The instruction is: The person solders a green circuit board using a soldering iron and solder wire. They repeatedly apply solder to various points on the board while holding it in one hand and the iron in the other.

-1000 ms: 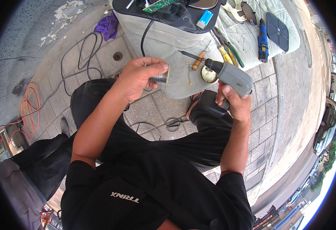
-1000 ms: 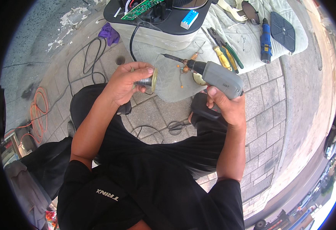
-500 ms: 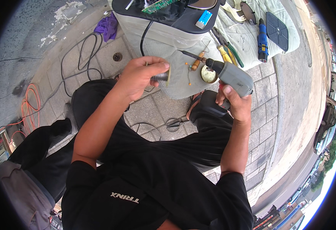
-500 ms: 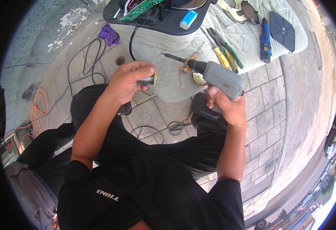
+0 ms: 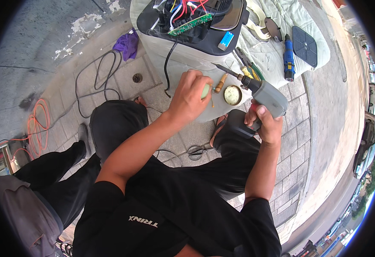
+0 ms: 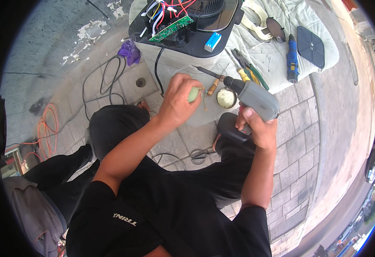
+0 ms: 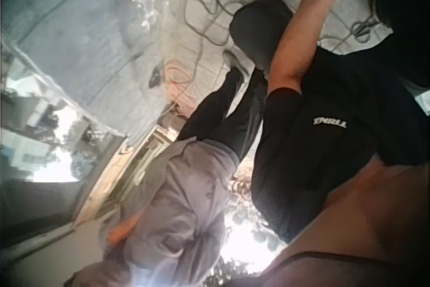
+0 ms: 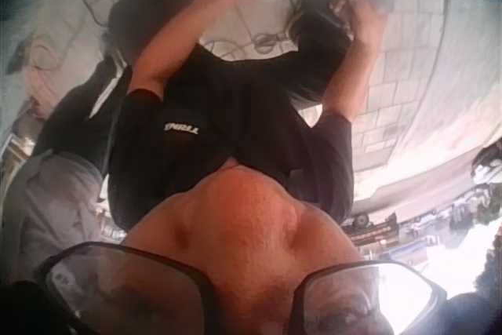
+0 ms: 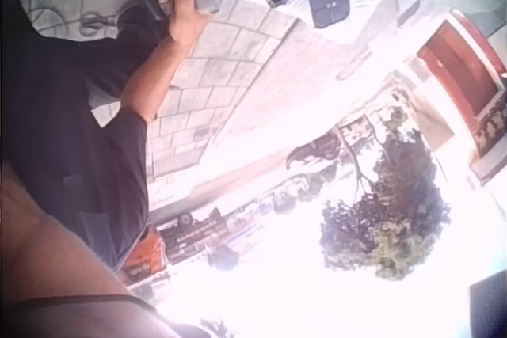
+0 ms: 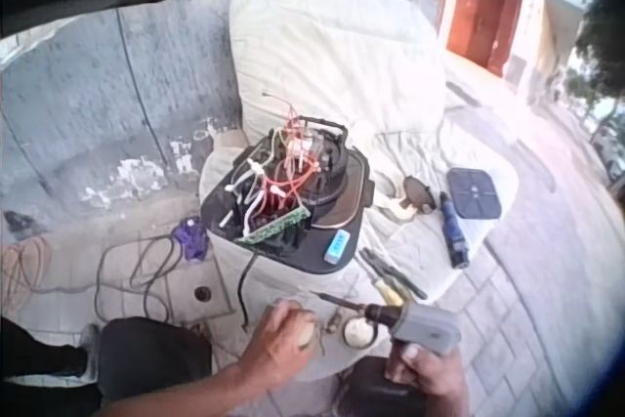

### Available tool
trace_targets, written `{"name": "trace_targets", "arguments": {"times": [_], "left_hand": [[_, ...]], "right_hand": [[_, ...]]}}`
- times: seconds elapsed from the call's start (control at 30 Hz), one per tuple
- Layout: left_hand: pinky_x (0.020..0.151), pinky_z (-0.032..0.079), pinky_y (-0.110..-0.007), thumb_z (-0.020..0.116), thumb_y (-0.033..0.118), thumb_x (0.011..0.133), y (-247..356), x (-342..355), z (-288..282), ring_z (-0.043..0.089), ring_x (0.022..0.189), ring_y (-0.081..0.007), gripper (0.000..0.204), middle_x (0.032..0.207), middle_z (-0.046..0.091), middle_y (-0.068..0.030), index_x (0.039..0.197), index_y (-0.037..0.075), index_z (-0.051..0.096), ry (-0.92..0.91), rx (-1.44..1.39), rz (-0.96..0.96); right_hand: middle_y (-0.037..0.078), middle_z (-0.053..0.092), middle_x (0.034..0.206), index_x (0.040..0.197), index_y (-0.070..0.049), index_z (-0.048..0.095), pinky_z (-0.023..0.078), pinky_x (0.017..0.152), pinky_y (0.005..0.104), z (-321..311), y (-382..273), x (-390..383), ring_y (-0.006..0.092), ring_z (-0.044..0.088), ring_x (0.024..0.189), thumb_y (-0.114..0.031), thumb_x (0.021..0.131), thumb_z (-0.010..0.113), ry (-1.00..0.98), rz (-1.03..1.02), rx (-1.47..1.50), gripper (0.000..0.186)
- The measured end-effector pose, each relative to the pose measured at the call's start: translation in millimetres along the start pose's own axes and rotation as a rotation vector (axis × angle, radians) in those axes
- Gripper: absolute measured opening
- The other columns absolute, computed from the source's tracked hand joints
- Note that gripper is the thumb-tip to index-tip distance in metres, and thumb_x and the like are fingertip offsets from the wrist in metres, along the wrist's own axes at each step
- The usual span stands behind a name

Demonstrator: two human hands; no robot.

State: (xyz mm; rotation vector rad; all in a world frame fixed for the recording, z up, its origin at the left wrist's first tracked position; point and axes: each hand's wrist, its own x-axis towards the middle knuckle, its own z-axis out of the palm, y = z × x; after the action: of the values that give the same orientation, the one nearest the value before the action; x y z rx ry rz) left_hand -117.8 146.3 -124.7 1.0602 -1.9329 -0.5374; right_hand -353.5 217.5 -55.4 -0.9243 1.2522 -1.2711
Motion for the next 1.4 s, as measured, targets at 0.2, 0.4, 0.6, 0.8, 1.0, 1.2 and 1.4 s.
{"name": "trace_targets", "arguments": {"times": [0.2, 0.4, 0.6, 0.8, 1.0, 1.2, 1.4], "left_hand": [[0.098, 0.042, -0.049, 0.081, 0.008, 0.079, 19, 2, -5, 0.052, 0.113, -0.0366, 0.053, 0.114, 0.057, -0.0149, 0.124, 0.004, 0.054, -0.056, 0.179, -0.090], [0.097, 0.040, -0.046, 0.083, 0.024, 0.084, 3, 38, -77, 0.051, 0.113, -0.0328, 0.055, 0.118, 0.059, -0.0137, 0.130, 0.007, 0.056, 0.387, 0.185, 0.042], [0.086, 0.045, -0.041, 0.078, 0.028, 0.090, -7, 102, -94, 0.059, 0.095, -0.0274, 0.025, 0.097, 0.068, -0.0058, 0.106, 0.009, 0.073, 0.374, 0.309, 0.140], [0.066, 0.047, -0.027, 0.075, 0.028, 0.095, -20, 121, -111, 0.060, 0.074, -0.0114, 0.028, 0.085, 0.069, -0.0017, 0.108, 0.003, 0.073, 0.235, -0.236, -0.161], [0.059, 0.049, -0.024, 0.076, 0.029, 0.096, -23, 128, -142, 0.061, 0.077, -0.0065, 0.034, 0.088, 0.069, -0.0010, 0.115, 0.001, 0.072, 0.044, -0.594, -0.474], [0.050, 0.052, -0.023, 0.075, 0.026, 0.096, -20, 126, -144, 0.068, 0.073, -0.0111, 0.032, 0.095, 0.069, -0.0035, 0.117, 0.001, 0.069, 0.005, -0.907, -0.609], [0.055, 0.054, -0.024, 0.077, 0.027, 0.095, -30, 124, -149, 0.067, 0.073, -0.0118, 0.036, 0.098, 0.070, -0.0050, 0.116, -0.001, 0.069, -0.070, -1.006, -0.663]], "right_hand": [[0.009, 0.055, 0.066, 0.110, 0.007, 0.059, 0.049, 0.054, 0.0366, -1, -6, -1, 0.0209, 0.056, 0.052, -0.037, 0.086, 0.077, 0.019, -0.040, 0.066, 0.054], [0.008, 0.053, 0.066, 0.112, 0.005, 0.058, 0.049, 0.055, 0.0373, -2, -16, -1, 0.0206, 0.054, 0.051, -0.043, 0.086, 0.075, 0.005, -0.086, 0.137, 0.057], [0.008, 0.053, 0.066, 0.112, 0.004, 0.059, 0.049, 0.056, 0.0374, 6, -34, 11, 0.0204, 0.054, 0.051, -0.044, 0.087, 0.074, 0.012, -0.119, 0.131, 0.057], [0.009, 0.053, 0.065, 0.114, 0.005, 0.058, 0.050, 0.055, 0.0365, 18, -62, 30, 0.0200, 0.055, 0.051, -0.043, 0.088, 0.074, 0.034, -0.112, -0.021, 0.057], [0.009, 0.053, 0.064, 0.114, 0.008, 0.058, 0.050, 0.053, 0.0360, 25, -95, 52, 0.0202, 0.055, 0.049, -0.042, 0.088, 0.076, -0.065, -0.124, -0.184, 0.059], [0.013, 0.063, 0.072, 0.109, 0.009, 0.061, 0.052, 0.053, 0.0318, 37, -117, 69, 0.0191, 0.061, 0.053, -0.031, 0.087, 0.079, -0.133, -0.127, -0.251, 0.049], [0.015, 0.066, 0.086, 0.104, 0.008, 0.063, 0.052, 0.051, 0.0322, 37, -134, 80, 0.0196, 0.061, 0.054, -0.028, 0.086, 0.080, -0.105, -0.085, -0.317, 0.043]]}}
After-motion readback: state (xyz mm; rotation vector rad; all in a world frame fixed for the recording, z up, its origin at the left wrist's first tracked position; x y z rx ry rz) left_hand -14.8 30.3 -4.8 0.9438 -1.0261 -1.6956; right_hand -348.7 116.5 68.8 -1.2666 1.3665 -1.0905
